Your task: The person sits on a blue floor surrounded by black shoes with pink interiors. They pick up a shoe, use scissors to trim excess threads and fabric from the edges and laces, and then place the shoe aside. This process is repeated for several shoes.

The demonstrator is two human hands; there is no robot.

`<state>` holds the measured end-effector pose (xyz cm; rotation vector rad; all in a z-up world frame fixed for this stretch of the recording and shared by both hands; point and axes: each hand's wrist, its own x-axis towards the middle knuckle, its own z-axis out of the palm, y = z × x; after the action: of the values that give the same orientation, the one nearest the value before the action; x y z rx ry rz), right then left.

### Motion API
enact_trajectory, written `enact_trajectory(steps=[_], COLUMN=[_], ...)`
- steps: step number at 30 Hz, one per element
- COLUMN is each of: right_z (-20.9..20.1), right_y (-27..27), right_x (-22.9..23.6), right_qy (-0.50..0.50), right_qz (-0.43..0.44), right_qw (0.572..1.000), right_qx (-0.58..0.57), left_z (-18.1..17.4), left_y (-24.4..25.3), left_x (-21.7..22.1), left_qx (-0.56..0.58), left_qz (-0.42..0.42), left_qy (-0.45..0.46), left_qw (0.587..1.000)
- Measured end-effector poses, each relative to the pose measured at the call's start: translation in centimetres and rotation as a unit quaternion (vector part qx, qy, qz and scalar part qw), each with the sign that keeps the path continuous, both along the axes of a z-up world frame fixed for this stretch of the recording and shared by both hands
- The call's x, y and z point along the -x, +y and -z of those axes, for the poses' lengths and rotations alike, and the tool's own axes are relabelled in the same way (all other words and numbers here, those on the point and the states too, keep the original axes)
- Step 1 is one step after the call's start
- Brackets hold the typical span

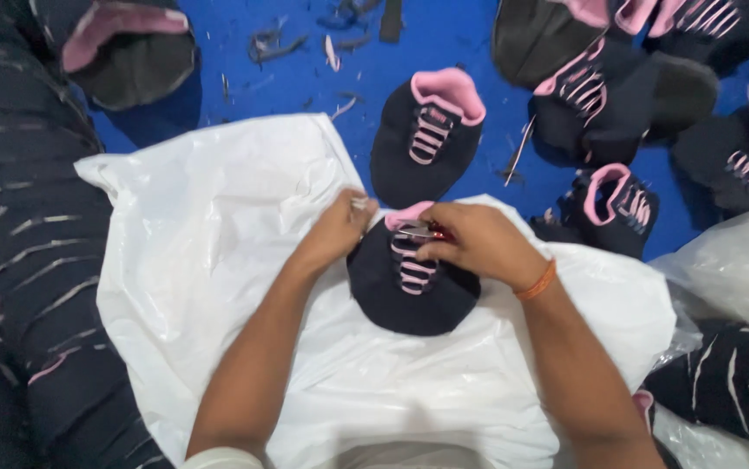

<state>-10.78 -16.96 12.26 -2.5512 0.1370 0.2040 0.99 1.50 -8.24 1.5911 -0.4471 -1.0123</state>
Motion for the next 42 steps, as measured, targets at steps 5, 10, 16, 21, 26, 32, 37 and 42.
enact_trajectory(steps=[5, 10, 16, 21, 26, 32, 37, 42], right_z=[-1.0, -0.9, 2.3, 1.6, 2.4, 4.9, 4.4, 0.1], right_y=[-0.6, 0.0, 0.4, 1.5, 1.6, 1.3, 2.3, 3.1], right_x=[1.0, 2.0, 3.4, 3.4, 3.2, 3.6, 2.4, 0.1], right_qy=[-0.022, -0.313, -0.314, -0.234, -0.206, -0.177, -0.168, -0.26], right_qz=[0.041, -0.007, 0.046, 0.189, 0.185, 0.201, 0.09, -0.084], right_qw=[0.995, 0.945, 0.948, 0.845, 0.804, 0.869, 0.959, 0.961], right_qx=[-0.091, 0.094, -0.015, -0.442, -0.525, -0.415, -0.212, 0.045], left_z=[-6.7, -12.9, -11.9, -12.6, -12.8, -12.0, -8.5, -13.5], left_y=[-1.2, -0.7, 1.1, 0.7, 0.6, 0.3, 1.4, 1.5], left_x=[-1.4, -1.1, -0.8, -0.4, 0.2, 0.9, 0.1, -2.1], left_qx=[-0.04, 0.2, 0.283, 0.266, 0.237, 0.265, 0.265, 0.216], left_qz=[0.147, 0.016, 0.025, 0.026, 0.058, 0.015, -0.1, -0.144], left_qy=[0.158, 0.262, 0.221, 0.138, -0.008, -0.081, 0.015, 0.145], left_qw=[0.976, 0.944, 0.933, 0.954, 0.97, 0.961, 0.959, 0.955])
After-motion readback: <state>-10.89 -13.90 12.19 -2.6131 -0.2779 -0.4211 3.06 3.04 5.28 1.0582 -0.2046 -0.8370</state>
